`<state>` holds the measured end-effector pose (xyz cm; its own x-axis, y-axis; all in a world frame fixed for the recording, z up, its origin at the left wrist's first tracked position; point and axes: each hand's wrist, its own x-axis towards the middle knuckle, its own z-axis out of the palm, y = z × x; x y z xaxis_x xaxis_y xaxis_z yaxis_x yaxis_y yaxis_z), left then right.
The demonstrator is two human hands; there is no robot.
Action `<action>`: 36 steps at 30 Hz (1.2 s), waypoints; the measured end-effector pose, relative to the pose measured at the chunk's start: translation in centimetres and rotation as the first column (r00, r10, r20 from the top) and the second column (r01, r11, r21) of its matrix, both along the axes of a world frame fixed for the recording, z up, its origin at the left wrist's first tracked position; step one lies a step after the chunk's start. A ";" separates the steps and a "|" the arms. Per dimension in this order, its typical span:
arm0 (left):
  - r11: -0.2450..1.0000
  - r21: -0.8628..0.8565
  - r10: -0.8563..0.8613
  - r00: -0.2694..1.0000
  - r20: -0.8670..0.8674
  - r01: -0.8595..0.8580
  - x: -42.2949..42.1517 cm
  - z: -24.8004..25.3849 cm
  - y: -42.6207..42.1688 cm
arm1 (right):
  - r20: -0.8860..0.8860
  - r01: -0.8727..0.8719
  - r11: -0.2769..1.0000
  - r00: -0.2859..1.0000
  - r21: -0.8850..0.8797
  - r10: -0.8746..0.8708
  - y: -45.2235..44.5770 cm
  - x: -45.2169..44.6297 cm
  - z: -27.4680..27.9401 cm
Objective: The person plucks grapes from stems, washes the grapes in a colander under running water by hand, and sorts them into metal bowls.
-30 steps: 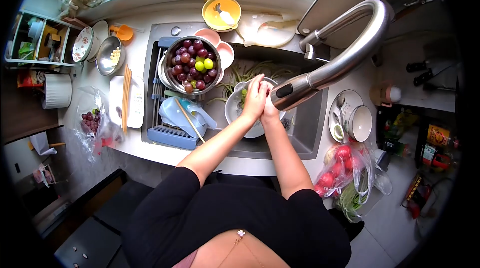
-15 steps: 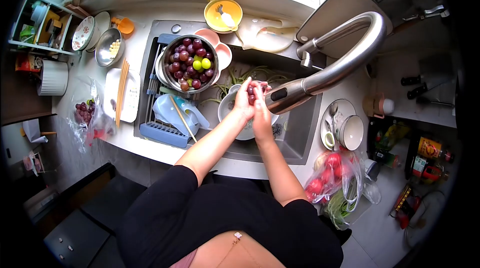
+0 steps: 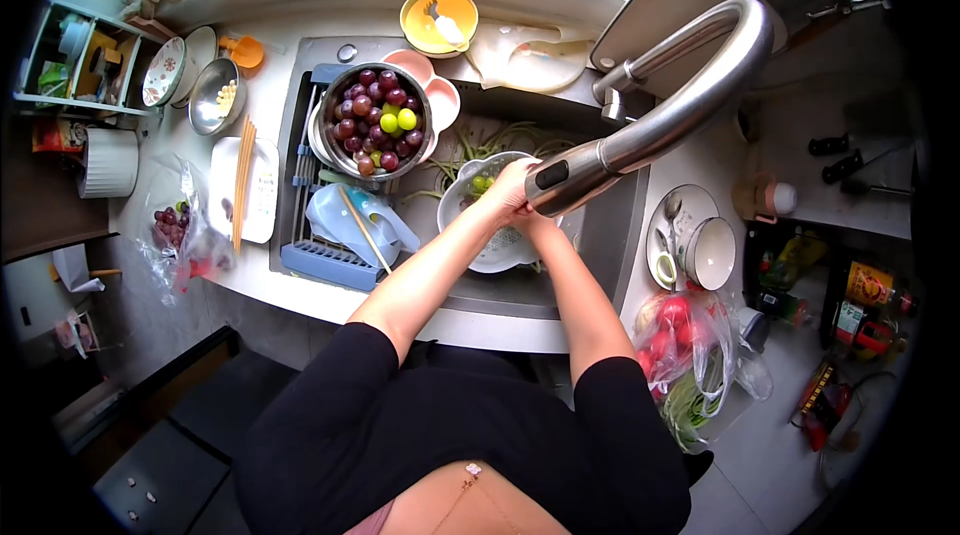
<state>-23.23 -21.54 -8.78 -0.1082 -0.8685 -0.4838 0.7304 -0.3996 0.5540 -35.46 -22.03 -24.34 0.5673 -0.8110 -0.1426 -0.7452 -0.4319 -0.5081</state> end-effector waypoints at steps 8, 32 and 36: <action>0.978 0.160 0.149 0.984 -0.098 -0.133 3.7 1.6 1.3 | -0.148 -0.128 0.978 0.983 -0.163 0.104 1.8 1.7 0.2; 0.712 0.671 -0.702 0.235 0.672 0.207 3.4 -13.7 5.6 | -0.261 -0.094 0.995 0.961 0.020 0.096 0.5 2.0 3.0; 0.743 0.611 -0.667 0.229 0.709 0.273 4.0 -13.2 5.7 | -0.206 0.010 0.999 0.978 -0.040 -0.018 1.8 2.4 1.2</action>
<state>-19.27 -15.88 -21.96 0.1905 -0.5987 -0.7780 -0.4593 -0.7548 0.4684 -33.01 -20.22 -23.18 0.5178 -0.8256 -0.2244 -0.8383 -0.4372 -0.3258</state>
